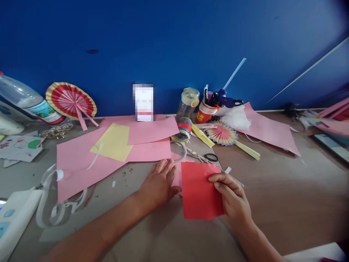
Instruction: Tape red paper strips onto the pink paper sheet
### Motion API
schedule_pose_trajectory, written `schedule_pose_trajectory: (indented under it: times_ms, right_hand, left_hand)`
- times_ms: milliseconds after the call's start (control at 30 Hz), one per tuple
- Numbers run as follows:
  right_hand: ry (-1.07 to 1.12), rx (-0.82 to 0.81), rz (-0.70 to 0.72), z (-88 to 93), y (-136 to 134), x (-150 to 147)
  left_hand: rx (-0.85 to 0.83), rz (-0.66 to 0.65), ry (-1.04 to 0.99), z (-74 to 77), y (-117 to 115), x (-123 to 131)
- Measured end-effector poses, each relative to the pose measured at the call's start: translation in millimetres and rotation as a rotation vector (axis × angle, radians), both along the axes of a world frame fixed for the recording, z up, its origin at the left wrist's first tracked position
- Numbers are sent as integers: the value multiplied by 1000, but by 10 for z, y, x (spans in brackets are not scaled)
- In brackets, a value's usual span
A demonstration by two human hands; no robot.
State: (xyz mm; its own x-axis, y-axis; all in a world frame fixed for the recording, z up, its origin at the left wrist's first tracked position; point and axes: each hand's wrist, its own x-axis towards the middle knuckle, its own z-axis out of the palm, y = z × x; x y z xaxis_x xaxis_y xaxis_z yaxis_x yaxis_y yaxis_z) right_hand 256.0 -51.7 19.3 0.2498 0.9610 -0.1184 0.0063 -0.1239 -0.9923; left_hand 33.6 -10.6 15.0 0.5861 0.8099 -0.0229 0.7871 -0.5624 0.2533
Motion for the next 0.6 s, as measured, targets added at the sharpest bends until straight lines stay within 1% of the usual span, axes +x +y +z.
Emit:
schedule_pose_trajectory:
  times_ms: [100, 200, 267, 333, 367, 400, 500, 600]
  right_hand:
    - [5, 2, 16, 13, 12, 11]
    - [110, -49, -17, 37, 37, -4]
    - [235, -122, -37, 43, 65, -8]
    - [345, -191, -42, 31, 101, 6]
    - [380, -207, -45, 20, 121, 20]
    - [398, -210, -48, 7, 141, 36]
    - [349, -140, -29, -24, 191, 77]
    - [156, 19, 12, -20, 211, 82]
  left_hand:
    - [5, 8, -15, -6, 30, 41]
    - [36, -22, -56, 10, 15, 44]
    - [62, -28, -68, 22, -34, 14]
    - [74, -4, -62, 18, -114, -40]
    - [78, 15, -58, 7, -163, -74]
    - [81, 5, -52, -8, -216, -109]
    - [115, -77, -31, -53, -388, -202]
    - [122, -127, 11, -49, -566, -240]
